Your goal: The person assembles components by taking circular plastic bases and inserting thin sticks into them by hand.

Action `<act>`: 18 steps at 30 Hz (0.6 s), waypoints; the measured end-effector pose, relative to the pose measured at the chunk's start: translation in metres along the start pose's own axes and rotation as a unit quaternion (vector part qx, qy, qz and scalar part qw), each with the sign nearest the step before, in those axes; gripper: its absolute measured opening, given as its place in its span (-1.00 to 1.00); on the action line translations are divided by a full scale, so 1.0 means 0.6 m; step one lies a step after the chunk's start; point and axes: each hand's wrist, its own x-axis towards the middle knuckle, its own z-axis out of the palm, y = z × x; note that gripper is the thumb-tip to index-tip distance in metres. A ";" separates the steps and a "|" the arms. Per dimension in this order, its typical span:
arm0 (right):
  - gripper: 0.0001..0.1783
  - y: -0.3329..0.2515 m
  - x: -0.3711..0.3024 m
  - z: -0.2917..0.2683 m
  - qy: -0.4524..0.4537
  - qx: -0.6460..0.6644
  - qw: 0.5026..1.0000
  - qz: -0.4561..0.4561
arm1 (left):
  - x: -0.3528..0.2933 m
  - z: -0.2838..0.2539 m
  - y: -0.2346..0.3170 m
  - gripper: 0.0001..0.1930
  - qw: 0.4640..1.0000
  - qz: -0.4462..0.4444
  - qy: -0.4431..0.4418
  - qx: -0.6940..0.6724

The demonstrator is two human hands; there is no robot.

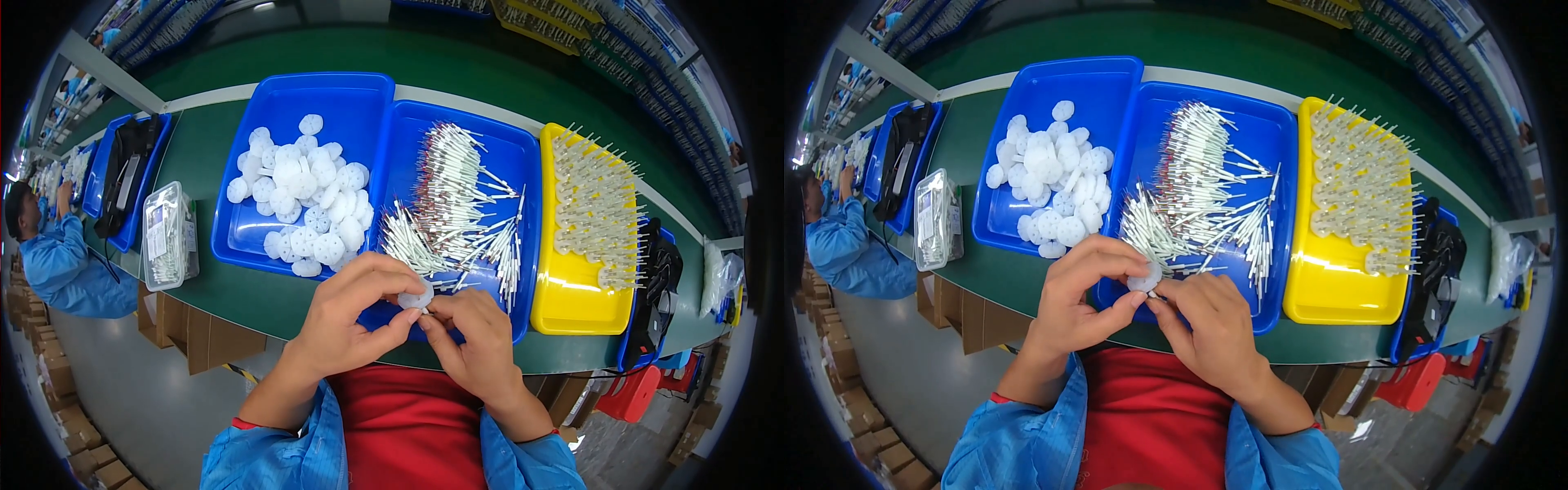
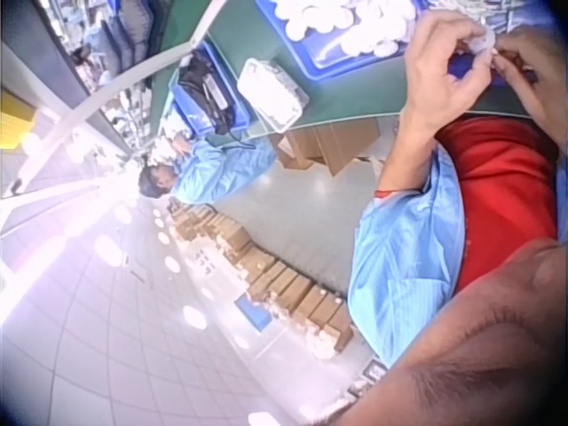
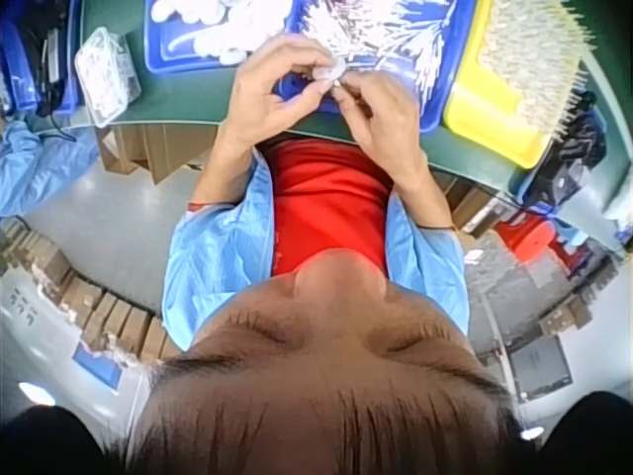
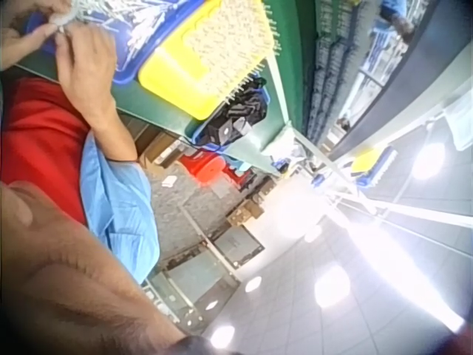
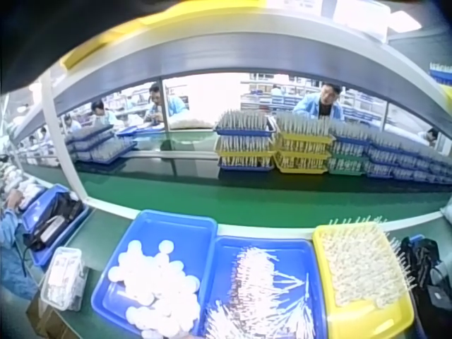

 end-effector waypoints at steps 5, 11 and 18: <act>-0.71 -0.002 -0.002 0.000 -0.002 -0.001 1.000 0.001 | -0.004 0.005 -0.007 -0.66 0.999 0.030 0.023 0.002; -0.71 -0.003 -0.004 0.000 0.003 0.013 1.000 0.003 | -0.018 0.026 -0.007 -0.75 0.984 -0.071 0.083 -0.141; -0.74 -0.002 -0.003 -0.014 -0.021 0.006 1.000 0.007 | -0.006 0.009 -0.009 -0.74 0.999 -0.003 -0.013 -0.031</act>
